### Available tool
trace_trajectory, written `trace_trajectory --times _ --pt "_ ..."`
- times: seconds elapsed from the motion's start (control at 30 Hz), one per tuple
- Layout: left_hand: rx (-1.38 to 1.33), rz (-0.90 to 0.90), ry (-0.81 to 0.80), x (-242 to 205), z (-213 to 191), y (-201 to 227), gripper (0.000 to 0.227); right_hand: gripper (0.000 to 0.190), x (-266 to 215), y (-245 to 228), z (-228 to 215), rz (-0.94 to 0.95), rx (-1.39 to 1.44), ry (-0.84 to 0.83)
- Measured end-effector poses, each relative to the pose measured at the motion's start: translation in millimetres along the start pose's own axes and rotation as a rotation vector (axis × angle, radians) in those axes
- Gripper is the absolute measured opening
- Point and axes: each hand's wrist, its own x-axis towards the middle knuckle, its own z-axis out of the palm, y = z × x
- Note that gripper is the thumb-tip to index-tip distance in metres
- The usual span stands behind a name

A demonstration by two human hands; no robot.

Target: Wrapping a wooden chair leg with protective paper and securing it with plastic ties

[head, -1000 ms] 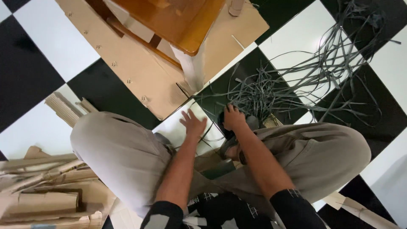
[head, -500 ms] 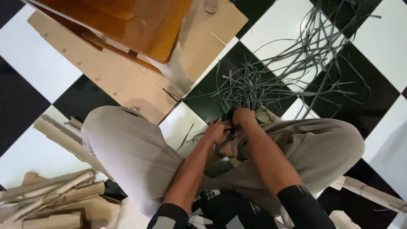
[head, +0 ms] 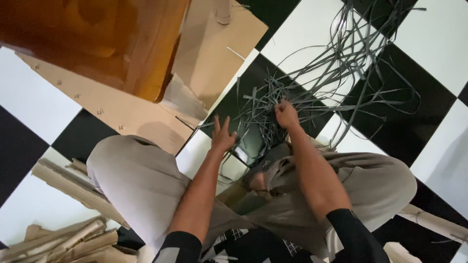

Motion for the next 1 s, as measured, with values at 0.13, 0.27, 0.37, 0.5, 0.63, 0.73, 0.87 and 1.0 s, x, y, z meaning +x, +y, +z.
trace_trajectory --times 0.13,0.27,0.37,0.5,0.63,0.73,0.87,1.0 --pt "0.276 0.090 -0.014 4.8 28.6 -9.2 0.080 0.023 -2.0 3.3 -5.3 0.078 -0.034 0.080" --pt "0.317 0.273 -0.088 6.6 69.4 -12.4 0.074 0.016 -43.5 -45.9 -44.1 0.012 0.020 0.388" --pt "0.442 0.415 -0.180 -6.6 88.9 2.3 0.071 0.028 -60.9 -71.2 -70.6 -0.007 0.172 0.534" --pt "0.625 0.471 -0.541 -38.2 93.5 41.4 0.071 0.034 -71.1 -90.7 -92.3 0.045 0.737 0.469" --pt "0.596 0.524 -0.537 -20.0 118.4 27.5 0.068 0.017 -71.5 -106.8 -103.1 0.011 0.910 0.467" --pt "0.515 0.435 -0.447 -28.4 86.4 49.6 0.051 0.017 -71.5 -107.2 -105.5 -0.041 0.758 0.463" --pt "0.060 0.422 0.066 -27.4 48.7 72.6 0.026 0.010 -78.6 -139.4 -109.4 -0.163 0.576 0.485" --pt "-0.339 0.369 0.210 -35.2 3.6 109.2 0.033 0.013 -88.3 -179.5 -110.6 -0.115 0.863 0.301"
